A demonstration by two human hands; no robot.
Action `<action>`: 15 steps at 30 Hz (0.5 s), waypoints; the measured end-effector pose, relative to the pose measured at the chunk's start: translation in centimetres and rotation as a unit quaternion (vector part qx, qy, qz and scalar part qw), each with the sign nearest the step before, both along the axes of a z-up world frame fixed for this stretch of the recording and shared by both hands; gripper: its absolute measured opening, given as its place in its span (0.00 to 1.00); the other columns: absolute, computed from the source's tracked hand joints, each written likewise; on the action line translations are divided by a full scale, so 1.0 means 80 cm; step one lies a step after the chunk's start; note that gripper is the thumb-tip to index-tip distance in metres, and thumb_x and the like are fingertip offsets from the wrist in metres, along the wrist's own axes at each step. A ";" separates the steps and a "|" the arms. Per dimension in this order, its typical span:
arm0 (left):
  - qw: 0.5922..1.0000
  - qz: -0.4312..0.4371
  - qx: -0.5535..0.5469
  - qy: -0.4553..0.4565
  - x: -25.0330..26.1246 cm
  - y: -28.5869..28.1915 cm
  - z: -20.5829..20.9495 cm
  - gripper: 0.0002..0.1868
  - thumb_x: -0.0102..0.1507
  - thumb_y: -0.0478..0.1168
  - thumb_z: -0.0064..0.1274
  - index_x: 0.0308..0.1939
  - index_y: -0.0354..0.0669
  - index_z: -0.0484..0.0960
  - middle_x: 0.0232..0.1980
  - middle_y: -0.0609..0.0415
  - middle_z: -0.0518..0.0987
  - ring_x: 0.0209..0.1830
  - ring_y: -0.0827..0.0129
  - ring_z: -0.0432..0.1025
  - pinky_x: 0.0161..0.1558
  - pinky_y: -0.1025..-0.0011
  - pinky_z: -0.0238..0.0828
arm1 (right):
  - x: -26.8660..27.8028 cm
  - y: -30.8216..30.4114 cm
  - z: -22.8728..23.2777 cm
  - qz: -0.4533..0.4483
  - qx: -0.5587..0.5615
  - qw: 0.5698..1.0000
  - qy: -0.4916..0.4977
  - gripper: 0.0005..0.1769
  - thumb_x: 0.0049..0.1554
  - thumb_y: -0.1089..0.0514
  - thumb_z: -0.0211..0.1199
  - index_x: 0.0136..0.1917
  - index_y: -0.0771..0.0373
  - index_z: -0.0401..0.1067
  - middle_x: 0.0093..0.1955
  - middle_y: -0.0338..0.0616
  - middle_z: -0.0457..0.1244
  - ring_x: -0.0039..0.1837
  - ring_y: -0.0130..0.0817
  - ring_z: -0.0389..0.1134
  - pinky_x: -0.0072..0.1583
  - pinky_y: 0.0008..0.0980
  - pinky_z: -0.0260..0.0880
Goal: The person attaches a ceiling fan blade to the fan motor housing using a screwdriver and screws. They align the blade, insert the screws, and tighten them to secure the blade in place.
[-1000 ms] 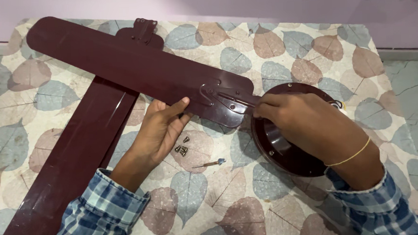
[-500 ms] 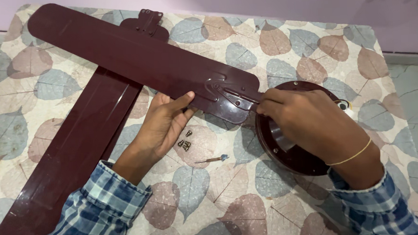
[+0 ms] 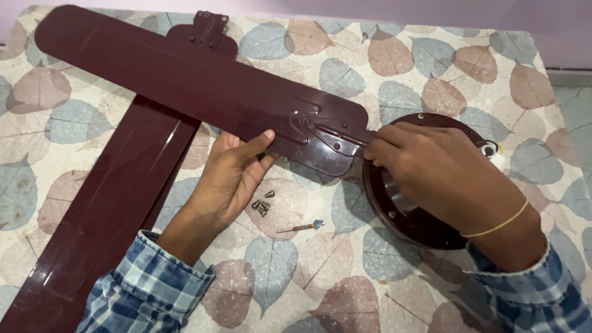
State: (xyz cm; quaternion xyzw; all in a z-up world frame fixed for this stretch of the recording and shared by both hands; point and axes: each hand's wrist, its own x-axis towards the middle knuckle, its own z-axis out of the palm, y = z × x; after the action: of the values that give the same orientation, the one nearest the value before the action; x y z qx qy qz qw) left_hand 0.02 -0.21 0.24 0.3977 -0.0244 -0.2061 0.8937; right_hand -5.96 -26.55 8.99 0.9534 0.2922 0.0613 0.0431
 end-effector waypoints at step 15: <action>1.000 -0.007 -0.017 -0.012 0.001 0.002 -0.002 0.27 0.66 0.28 0.48 0.68 0.31 0.58 0.68 0.42 0.69 0.68 0.62 0.68 0.72 0.62 0.67 | -0.001 0.008 0.011 -0.030 0.013 0.999 0.032 0.15 0.49 0.71 0.62 0.50 0.66 0.76 0.46 0.48 0.70 0.50 0.41 0.73 0.49 0.37 0.75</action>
State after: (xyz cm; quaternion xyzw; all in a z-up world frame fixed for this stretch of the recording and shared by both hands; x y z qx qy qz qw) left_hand 0.12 -0.08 0.11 0.3850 -0.0415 -0.2069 0.8985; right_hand -6.01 -25.92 9.87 0.9638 0.2636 0.0331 0.0234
